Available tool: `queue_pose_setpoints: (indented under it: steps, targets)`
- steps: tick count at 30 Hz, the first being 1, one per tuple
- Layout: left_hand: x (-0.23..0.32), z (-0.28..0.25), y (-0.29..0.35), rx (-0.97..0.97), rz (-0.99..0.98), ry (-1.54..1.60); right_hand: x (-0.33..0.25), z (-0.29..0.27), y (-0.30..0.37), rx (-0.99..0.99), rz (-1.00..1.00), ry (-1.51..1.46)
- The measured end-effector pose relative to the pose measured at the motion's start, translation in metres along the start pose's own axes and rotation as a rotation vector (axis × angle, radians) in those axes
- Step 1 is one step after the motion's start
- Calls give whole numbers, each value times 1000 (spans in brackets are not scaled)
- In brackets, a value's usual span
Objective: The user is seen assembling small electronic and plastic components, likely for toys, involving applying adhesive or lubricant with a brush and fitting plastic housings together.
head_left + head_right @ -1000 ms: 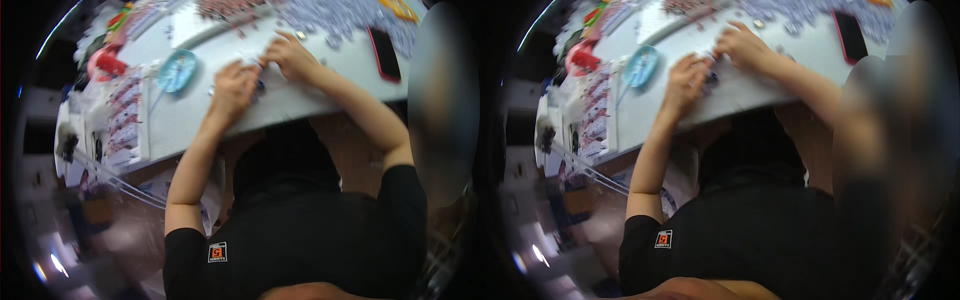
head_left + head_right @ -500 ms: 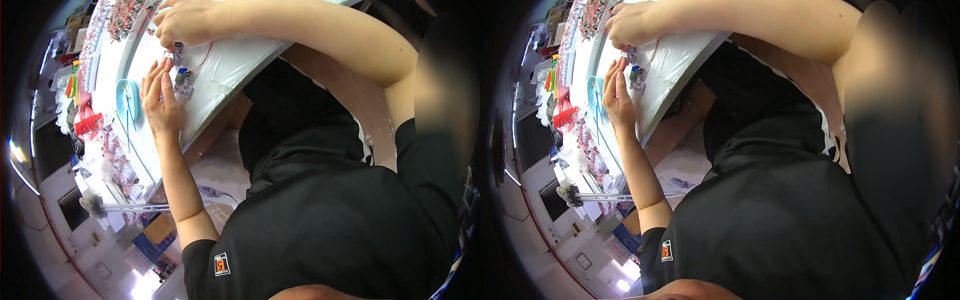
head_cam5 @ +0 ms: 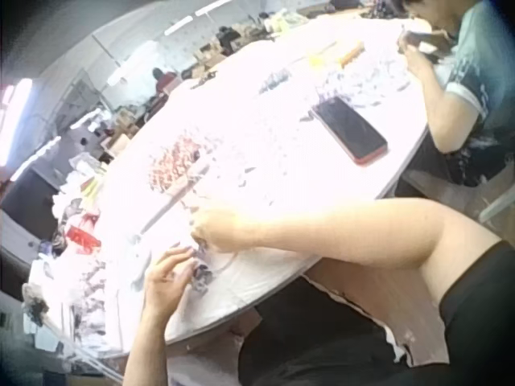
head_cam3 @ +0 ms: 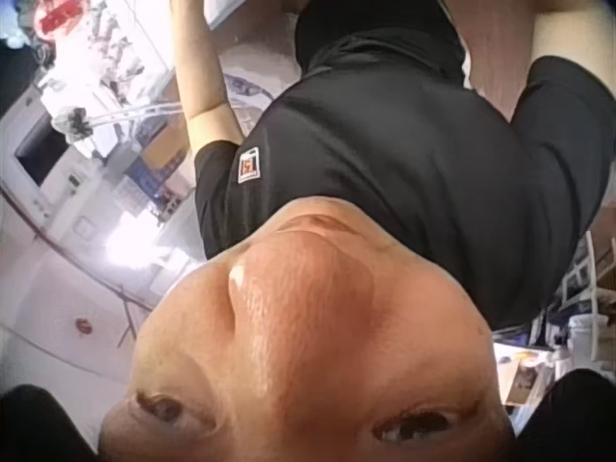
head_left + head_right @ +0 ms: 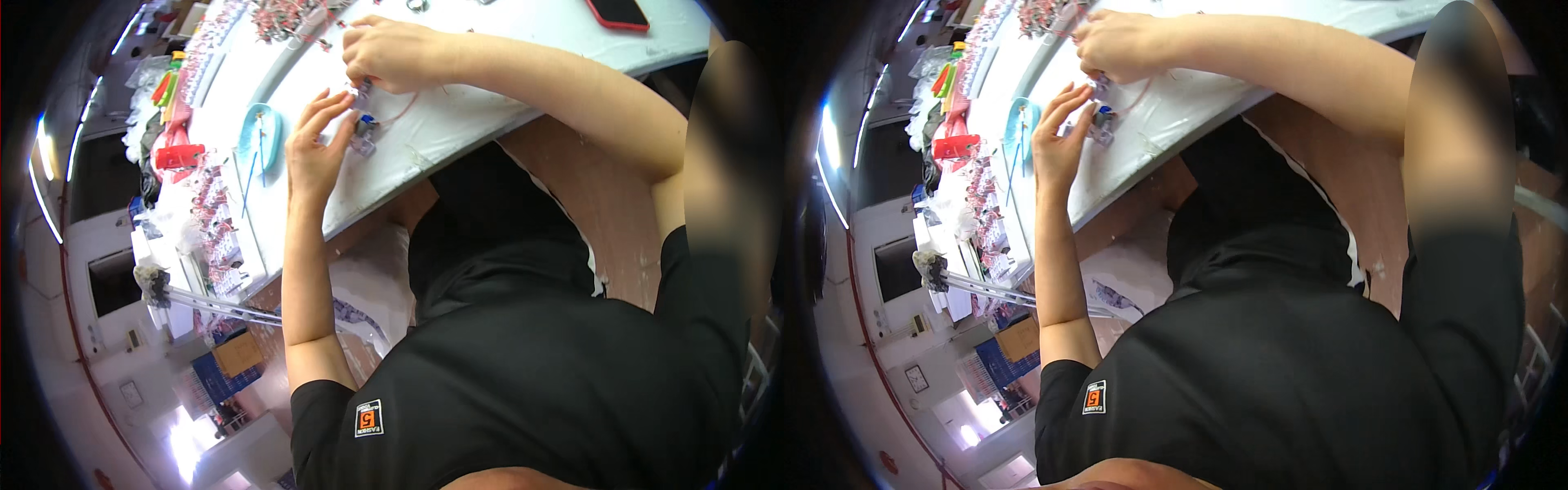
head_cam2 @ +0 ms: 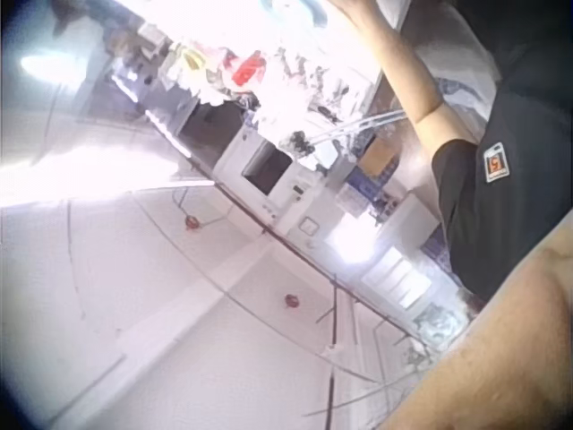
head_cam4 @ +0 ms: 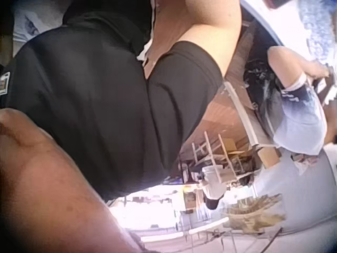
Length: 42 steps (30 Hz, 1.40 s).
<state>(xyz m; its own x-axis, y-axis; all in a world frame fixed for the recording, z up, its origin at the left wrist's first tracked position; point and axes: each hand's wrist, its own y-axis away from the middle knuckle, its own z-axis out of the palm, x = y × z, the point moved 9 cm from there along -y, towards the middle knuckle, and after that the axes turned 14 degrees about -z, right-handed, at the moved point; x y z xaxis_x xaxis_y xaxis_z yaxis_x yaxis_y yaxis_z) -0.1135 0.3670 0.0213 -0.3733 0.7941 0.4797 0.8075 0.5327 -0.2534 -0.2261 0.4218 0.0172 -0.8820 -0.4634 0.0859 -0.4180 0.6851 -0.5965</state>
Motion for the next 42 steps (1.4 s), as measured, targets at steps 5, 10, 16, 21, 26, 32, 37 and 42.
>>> queue_pose_setpoints:
  steps: [5, 10, 16, 21, 26, 32, 37, 42]
  targets:
    - [-3, -5, -1, 20, -40, 161, 5, -6, 9, -7, 13, -220]
    - [-32, -51, 19, 214, -136, 190, 7, -51, 27, 302, 104, -132]
    - [-46, -48, 40, 146, -277, -59, -64, -66, 22, 426, 142, -266]
    - [-66, -42, 50, 139, -358, 93, -76, -50, 25, 441, 236, -298]
    - [-36, -17, 62, 166, -237, 566, -66, -44, 39, 428, 336, -206]
    - [-23, -2, 64, 251, -171, 432, -65, -39, 46, 411, 367, -319]
    - [-22, 1, 64, 222, -167, 384, -67, -33, 49, 397, 331, -242]
    - [-31, -1, 70, 154, -280, 479, -70, -25, 46, 248, 329, -139]
